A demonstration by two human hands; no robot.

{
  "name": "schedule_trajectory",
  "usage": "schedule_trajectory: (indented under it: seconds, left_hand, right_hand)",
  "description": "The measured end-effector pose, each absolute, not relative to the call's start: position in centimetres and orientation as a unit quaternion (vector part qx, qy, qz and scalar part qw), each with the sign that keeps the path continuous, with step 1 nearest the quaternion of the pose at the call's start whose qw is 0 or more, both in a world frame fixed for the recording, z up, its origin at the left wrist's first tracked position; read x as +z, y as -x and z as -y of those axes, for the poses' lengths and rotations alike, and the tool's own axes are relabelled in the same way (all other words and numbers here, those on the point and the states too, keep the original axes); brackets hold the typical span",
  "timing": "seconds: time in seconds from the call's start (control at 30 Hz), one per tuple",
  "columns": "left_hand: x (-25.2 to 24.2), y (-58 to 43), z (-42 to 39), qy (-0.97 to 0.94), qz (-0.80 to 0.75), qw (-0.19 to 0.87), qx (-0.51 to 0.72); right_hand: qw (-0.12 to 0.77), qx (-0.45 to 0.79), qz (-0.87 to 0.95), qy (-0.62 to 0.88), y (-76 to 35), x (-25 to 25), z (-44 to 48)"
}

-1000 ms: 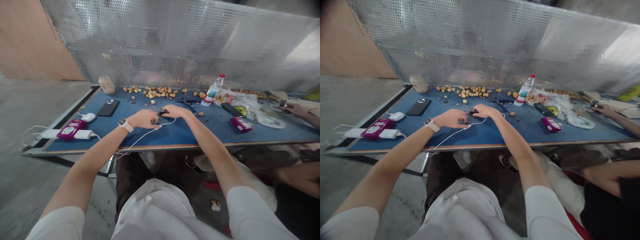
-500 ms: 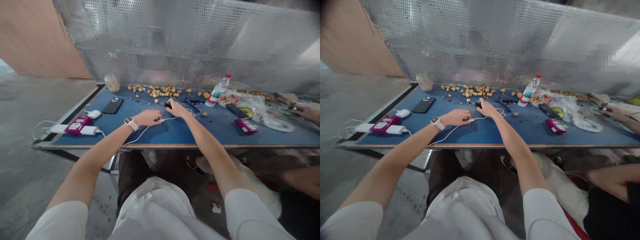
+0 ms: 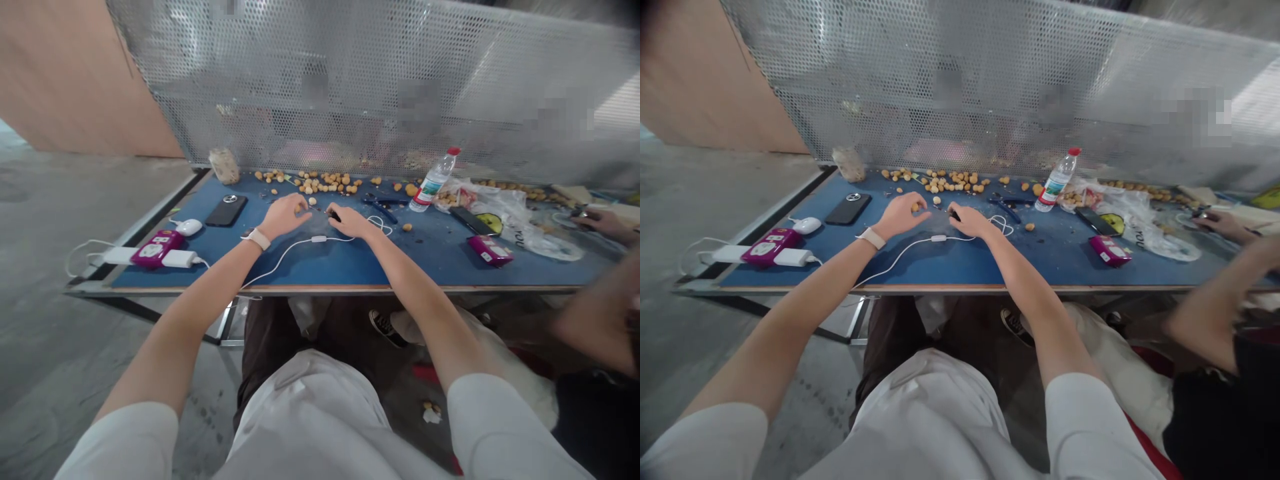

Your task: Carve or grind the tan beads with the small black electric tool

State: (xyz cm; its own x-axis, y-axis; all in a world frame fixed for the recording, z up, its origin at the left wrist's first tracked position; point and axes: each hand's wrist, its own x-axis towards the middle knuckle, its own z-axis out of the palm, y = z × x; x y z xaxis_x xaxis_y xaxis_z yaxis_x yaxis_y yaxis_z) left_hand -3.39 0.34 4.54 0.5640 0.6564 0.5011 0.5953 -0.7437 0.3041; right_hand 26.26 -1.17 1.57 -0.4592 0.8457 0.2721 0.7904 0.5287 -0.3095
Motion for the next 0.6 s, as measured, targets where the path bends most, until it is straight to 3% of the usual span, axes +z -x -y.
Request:
schedule_trajectory:
  seconds: [0.27, 0.6]
  left_hand:
    - [3.1, 2.6, -1.0, -0.885, -0.296, 0.165, 0.318]
    - [3.7, 2.9, -0.7, -0.828, -0.288, 0.341, 0.339]
  right_hand:
    - [0.233, 0.101, 0.879, 0.404, -25.1, 1.7, 1.9]
    - [0.336, 0.212, 0.850, 0.346, -24.1, 1.8, 2.7]
